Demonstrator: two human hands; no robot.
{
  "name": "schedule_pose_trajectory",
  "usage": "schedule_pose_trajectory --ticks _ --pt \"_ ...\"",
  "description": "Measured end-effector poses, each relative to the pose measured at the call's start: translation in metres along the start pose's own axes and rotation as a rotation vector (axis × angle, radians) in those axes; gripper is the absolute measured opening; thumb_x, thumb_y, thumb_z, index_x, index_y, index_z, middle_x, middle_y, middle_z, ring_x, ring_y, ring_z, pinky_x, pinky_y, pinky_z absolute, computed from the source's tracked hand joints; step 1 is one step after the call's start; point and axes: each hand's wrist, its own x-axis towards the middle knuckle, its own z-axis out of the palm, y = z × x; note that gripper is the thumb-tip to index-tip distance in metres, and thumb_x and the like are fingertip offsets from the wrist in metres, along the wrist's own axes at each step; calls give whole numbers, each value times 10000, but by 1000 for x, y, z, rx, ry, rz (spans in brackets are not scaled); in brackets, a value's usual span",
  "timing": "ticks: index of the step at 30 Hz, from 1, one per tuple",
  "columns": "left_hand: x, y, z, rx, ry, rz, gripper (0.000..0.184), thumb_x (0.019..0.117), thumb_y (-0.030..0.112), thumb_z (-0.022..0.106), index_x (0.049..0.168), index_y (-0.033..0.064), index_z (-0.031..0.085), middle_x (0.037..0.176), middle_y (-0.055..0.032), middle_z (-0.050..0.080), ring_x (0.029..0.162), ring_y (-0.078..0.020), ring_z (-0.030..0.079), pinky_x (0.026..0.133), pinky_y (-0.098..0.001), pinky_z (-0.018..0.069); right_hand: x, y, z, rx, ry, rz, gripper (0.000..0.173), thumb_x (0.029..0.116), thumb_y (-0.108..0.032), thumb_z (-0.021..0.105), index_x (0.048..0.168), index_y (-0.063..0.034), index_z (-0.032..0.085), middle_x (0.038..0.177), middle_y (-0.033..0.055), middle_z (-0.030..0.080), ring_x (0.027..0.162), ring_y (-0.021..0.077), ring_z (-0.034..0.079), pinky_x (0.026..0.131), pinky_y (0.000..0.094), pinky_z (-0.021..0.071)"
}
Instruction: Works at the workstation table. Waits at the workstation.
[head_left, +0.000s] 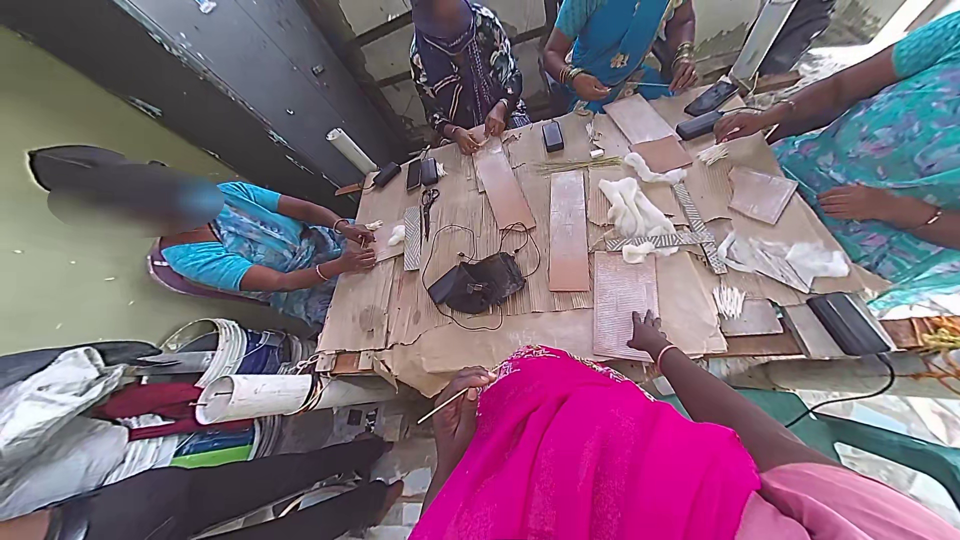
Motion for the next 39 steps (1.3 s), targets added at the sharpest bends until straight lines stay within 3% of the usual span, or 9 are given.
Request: schedule_pose_trajectory --ticks 16,25,39 --pt "-4 -3 3 5 25 6 304 1108 297 399 1149 196 682 1117 129 703 1123 5 635 1022 -202 489 5 4 3 0 23 -17 1070 860 -193 813 1644 -54 98 1678 321 -39 1537 539 94 1110 698 327" --pt "-3 0 1 34 -5 -9 305 1104 325 404 1168 240 690 1135 164 702 1135 16 630 1026 -192 486 1 2 1 -27 -10 5 1071 884 -211 784 1648 -61 48 1684 304 -54 1545 524 86 1132 663 331" --pt "-3 -2 -7 42 -24 -19 291 1101 321 420 1201 271 688 1157 179 702 1141 14 631 1029 -194 486 -2 -1 0 10 -11 3 1067 875 -174 786 1650 -62 62 1685 306 -46 1548 523 72 1135 696 298"
